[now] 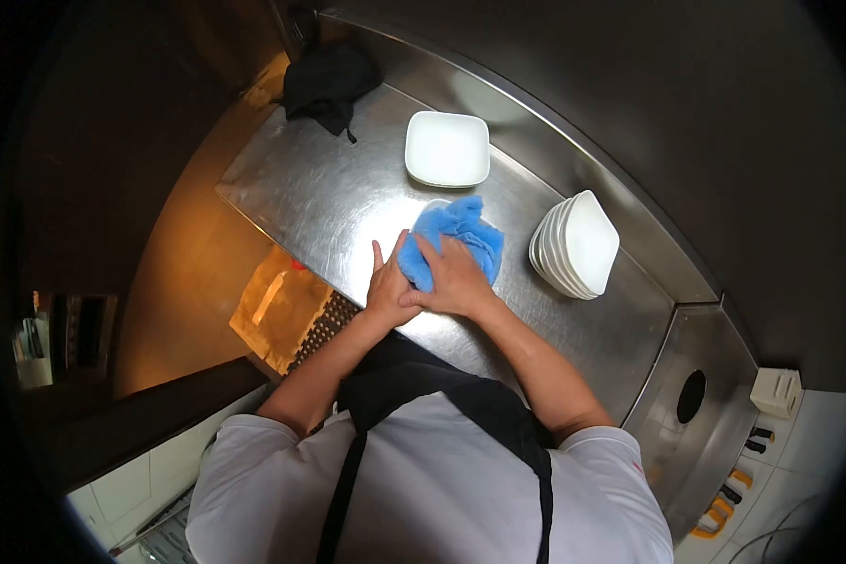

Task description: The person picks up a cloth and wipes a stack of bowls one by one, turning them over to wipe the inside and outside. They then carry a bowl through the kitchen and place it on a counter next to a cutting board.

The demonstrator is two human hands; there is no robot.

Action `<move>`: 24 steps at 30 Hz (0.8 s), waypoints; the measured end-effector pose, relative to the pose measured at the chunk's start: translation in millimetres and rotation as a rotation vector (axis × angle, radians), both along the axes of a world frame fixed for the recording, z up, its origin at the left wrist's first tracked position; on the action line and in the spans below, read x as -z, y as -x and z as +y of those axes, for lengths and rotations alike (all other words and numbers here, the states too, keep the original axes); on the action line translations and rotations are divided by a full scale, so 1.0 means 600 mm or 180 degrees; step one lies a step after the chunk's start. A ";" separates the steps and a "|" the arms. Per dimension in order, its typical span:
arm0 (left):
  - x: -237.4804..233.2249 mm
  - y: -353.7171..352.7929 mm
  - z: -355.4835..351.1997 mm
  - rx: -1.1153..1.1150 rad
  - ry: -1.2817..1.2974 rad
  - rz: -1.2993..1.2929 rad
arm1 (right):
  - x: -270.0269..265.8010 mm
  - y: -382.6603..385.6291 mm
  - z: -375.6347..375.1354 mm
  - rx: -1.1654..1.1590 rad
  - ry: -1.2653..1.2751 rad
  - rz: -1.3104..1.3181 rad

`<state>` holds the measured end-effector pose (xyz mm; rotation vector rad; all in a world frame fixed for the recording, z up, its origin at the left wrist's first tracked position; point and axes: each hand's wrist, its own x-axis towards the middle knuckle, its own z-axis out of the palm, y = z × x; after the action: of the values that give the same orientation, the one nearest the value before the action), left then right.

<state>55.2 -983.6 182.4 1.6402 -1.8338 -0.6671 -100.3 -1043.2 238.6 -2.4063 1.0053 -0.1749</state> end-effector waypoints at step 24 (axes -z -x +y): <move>-0.028 0.018 -0.002 0.0090 -0.0113 -0.0307 | -0.006 0.020 -0.015 0.0153 0.0019 -0.0322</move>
<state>44.7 -985.1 199.1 1.6990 -1.9266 -0.6460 -112.1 -1052.0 242.0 -2.3547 1.0178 -0.3138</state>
